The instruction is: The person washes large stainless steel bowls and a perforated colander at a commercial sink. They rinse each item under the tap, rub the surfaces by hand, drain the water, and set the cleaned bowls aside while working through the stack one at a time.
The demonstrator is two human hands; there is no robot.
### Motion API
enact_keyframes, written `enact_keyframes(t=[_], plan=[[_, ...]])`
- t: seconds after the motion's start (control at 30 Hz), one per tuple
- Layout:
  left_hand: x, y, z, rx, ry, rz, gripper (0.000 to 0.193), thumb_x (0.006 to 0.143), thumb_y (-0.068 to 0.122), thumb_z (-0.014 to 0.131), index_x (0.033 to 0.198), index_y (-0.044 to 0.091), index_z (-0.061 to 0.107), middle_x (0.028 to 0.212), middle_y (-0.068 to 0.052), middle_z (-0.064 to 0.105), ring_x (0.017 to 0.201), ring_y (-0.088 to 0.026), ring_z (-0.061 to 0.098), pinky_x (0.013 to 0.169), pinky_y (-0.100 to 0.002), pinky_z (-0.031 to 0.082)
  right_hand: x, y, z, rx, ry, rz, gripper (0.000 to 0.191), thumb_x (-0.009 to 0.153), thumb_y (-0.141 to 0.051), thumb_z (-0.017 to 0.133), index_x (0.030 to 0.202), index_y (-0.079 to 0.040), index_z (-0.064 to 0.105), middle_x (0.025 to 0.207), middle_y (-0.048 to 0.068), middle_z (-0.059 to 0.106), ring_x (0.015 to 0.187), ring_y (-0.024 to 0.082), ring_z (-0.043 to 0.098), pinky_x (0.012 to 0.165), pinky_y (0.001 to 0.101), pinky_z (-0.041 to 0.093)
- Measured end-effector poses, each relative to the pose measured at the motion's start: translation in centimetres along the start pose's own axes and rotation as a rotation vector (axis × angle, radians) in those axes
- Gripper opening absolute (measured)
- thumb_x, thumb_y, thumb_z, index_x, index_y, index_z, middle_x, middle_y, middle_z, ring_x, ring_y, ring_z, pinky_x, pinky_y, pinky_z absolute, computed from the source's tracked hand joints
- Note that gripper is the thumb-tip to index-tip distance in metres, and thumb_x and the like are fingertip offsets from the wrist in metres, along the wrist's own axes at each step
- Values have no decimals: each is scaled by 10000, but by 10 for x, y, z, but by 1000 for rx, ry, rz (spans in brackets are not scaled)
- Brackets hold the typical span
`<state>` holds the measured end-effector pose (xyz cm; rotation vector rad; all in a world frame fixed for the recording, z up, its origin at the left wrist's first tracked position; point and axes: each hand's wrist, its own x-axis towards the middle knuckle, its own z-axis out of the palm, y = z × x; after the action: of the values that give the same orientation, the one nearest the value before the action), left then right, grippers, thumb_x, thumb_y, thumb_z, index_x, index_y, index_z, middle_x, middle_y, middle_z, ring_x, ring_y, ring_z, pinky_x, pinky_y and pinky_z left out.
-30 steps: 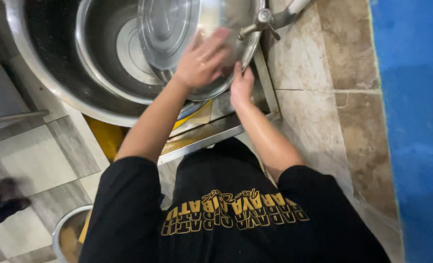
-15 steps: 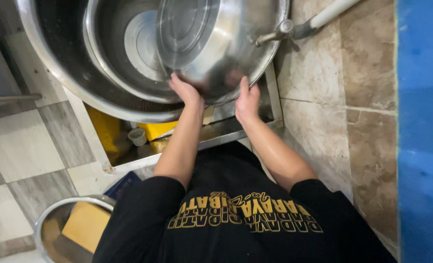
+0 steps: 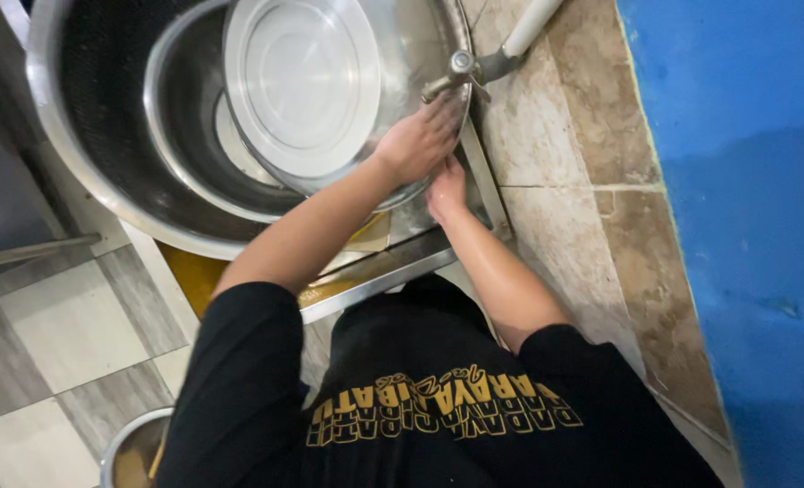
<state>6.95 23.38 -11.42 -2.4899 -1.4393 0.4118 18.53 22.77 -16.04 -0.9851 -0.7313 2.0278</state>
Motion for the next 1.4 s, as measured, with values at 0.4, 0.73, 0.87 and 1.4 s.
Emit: enact_keyframes(t=[0.4,0.73,0.87,1.4], plan=[[-53,-111,10,-932,420,-757,607,1084,484,595,1624,264,424,1701,-123,301,1570,-386,241,1254,-681,232,-32,-6,17,-49,81,149,271,1091,-213,534,1223,2,631,1034,133,667,859,262,616,763,424,498],[-154,-146,121,-1269,-74,-1607,789,966,708,409,1471,109,499,1466,-204,536,1399,-377,467,1147,-427,357,-66,-5,9,124,-33,240,266,1038,-136,503,1260,-26,598,1201,109,699,1112,249,692,988,428,549],[-182,-123,129,-1482,-150,-1652,862,1004,731,320,1421,45,632,1434,-178,665,1367,-308,604,1172,-416,413,-46,3,2,141,-47,118,238,1108,-171,517,1258,2,583,1143,139,692,1042,284,679,943,455,557],[-189,166,62,-1225,491,-1595,768,976,418,534,1528,-68,311,1465,-216,443,1354,-341,432,1143,-436,317,-89,44,10,372,-40,202,343,1107,-159,423,1336,19,606,1303,149,660,1219,279,638,1125,457,469]])
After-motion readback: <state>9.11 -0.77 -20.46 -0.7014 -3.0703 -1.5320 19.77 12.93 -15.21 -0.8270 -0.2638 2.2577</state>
